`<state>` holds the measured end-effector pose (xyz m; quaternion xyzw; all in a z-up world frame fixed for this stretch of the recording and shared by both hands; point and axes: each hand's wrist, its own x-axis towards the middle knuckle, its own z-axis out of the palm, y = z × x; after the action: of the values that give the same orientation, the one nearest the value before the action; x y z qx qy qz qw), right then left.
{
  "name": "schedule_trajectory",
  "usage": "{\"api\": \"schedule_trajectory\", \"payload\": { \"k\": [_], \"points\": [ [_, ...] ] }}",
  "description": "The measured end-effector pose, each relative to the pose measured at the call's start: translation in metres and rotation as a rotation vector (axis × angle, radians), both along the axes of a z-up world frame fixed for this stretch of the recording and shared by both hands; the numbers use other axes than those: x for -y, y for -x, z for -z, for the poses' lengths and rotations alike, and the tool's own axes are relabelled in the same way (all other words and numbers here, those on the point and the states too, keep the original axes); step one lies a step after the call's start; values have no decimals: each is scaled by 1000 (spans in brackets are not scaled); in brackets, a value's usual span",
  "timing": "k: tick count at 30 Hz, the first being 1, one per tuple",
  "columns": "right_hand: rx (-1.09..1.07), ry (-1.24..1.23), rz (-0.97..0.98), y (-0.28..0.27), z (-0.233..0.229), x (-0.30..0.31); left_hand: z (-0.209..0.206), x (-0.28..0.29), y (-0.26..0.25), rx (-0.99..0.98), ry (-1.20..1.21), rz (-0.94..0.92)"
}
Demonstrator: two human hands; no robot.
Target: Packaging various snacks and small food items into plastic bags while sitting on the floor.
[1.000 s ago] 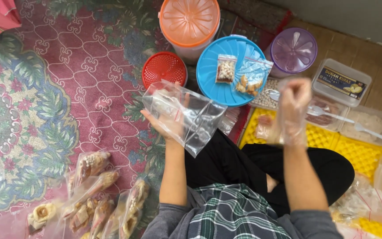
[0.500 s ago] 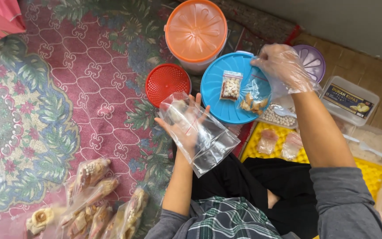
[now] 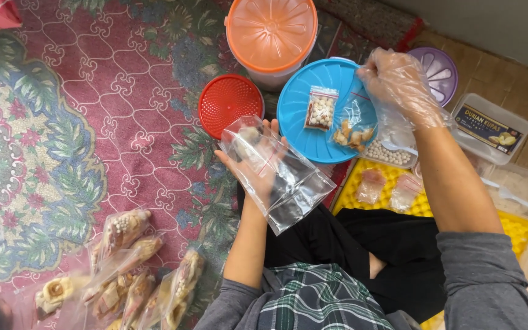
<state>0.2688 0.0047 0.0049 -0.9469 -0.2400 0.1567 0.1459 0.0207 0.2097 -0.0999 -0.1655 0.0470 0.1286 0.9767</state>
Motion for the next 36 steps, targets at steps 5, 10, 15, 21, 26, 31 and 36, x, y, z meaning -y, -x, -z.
{"api": "schedule_trajectory", "payload": {
  "k": [5, 10, 15, 21, 26, 31, 36],
  "points": [
    [31, -35, -36, 8, -7, 9, 2, -1, 0, -25, -28, -6],
    [-183, -102, 70, 12, -47, 7, -3, -1, -1, -22, -46, -6],
    [-335, -256, 120, 8, -39, 13, -11, -9, 11, -58, -108, -36],
    [-237, -200, 98, 16, -61, 9, -11, -15, 14, 54, -93, -38],
    [-398, -210, 276, 5, -21, 17, -19, -10, 11, -53, -46, -56],
    [-448, -401, 283, 13, -9, 38, -23, -9, 9, -75, -56, -49],
    [-232, -557, 533, -4, 8, 98, -25, -11, 8, -139, -43, -44]
  ]
}}
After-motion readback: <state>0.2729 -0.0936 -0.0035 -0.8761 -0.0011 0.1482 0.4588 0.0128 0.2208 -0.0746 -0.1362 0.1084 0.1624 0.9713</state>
